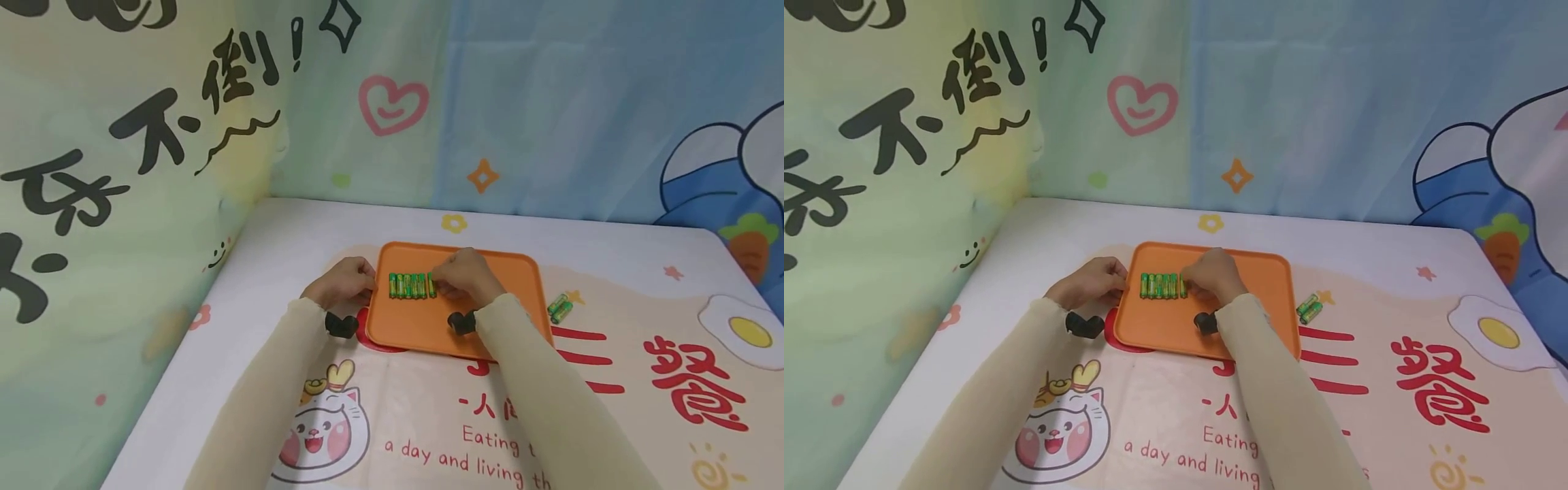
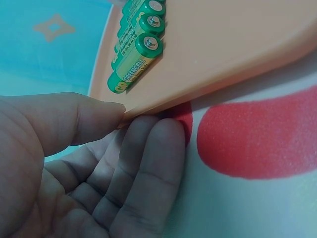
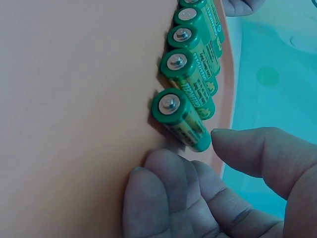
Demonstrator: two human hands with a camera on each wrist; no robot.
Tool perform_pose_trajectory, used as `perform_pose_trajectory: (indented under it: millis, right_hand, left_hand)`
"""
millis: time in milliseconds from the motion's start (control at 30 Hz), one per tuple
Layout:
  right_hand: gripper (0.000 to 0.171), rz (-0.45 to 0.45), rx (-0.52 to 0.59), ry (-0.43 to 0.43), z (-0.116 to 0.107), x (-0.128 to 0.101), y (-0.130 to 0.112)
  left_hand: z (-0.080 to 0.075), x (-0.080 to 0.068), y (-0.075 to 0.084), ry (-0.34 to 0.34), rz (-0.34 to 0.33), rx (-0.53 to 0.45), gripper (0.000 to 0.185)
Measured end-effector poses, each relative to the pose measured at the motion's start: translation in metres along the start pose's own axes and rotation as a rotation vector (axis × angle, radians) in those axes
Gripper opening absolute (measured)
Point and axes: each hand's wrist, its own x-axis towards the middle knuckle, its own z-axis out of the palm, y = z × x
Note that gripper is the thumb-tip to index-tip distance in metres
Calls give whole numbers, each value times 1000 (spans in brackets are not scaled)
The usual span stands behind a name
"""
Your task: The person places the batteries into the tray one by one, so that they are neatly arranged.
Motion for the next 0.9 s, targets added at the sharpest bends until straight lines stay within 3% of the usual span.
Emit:
perform_pose_trajectory:
  millis: [200,333,500,567,767,900]
  right_hand:
    - [35,-59,-16,9,-15,-9,8]
    - [32,-61,-59,32,-41,-22,15]
    - [27,3,-96,91,-80,-38,28]
    - [25,30,-97,109,-90,-42,34]
    - [23,113,-195,136,-99,-30,40]
    - [27,219,-285,106,-104,-31,49]
  left_hand:
    - [1,0,0,5,22,-11,13]
    - [2,0,-1,5,6,-11,12]
    - [1,0,-3,-15,7,-10,13]
    - [-4,-2,-7,-21,12,-5,14]
    - [-36,-21,-28,56,-9,8,16]
    - [-44,-28,-32,48,-16,9,17]
